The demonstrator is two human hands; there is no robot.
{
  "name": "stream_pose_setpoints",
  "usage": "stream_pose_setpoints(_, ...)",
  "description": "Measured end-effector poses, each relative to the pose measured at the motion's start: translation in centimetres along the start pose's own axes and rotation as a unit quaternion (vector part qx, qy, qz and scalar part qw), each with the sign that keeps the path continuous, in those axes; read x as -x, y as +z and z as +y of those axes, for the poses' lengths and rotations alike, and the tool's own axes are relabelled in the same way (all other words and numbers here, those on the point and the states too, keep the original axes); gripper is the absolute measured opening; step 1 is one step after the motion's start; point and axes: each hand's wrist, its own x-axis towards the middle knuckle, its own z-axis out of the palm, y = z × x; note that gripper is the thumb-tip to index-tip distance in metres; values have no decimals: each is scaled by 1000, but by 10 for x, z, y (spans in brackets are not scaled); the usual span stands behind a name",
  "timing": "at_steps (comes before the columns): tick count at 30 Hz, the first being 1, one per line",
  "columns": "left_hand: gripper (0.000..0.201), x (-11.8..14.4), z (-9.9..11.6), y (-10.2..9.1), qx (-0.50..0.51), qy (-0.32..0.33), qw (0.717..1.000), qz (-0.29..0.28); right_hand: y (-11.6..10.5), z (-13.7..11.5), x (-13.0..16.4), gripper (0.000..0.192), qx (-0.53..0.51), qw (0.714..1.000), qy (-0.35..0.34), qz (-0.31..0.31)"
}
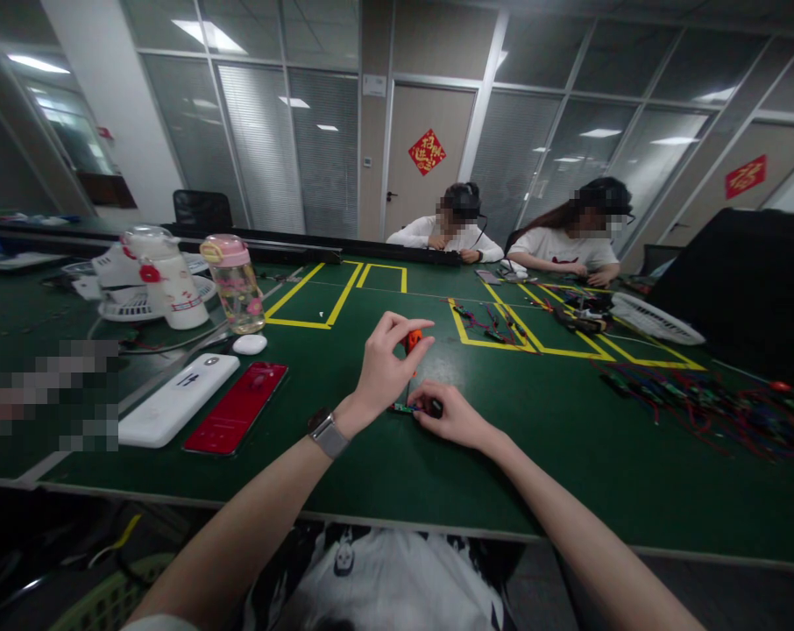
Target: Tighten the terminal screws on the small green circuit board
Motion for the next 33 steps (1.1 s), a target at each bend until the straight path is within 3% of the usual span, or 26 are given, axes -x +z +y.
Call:
stream_pose_setpoints(8, 31, 2, -3, 0, 59, -16, 998, -31, -1, -1, 0, 18, 3, 1000, -4, -3)
stream_pose_setpoints(16, 16, 0, -1, 1, 5, 0, 1000, -8, 1, 0, 0, 16, -3, 1000, 0, 0)
stream_pose_setpoints(23, 29, 1, 0, -1, 57, -19, 997, -40, 0, 1, 0, 16, -4, 1000, -3, 0)
stream_pose_setpoints(33, 20, 0, 1, -2, 3, -1, 1000, -25, -1, 0, 0, 18, 4, 1000, -2, -2)
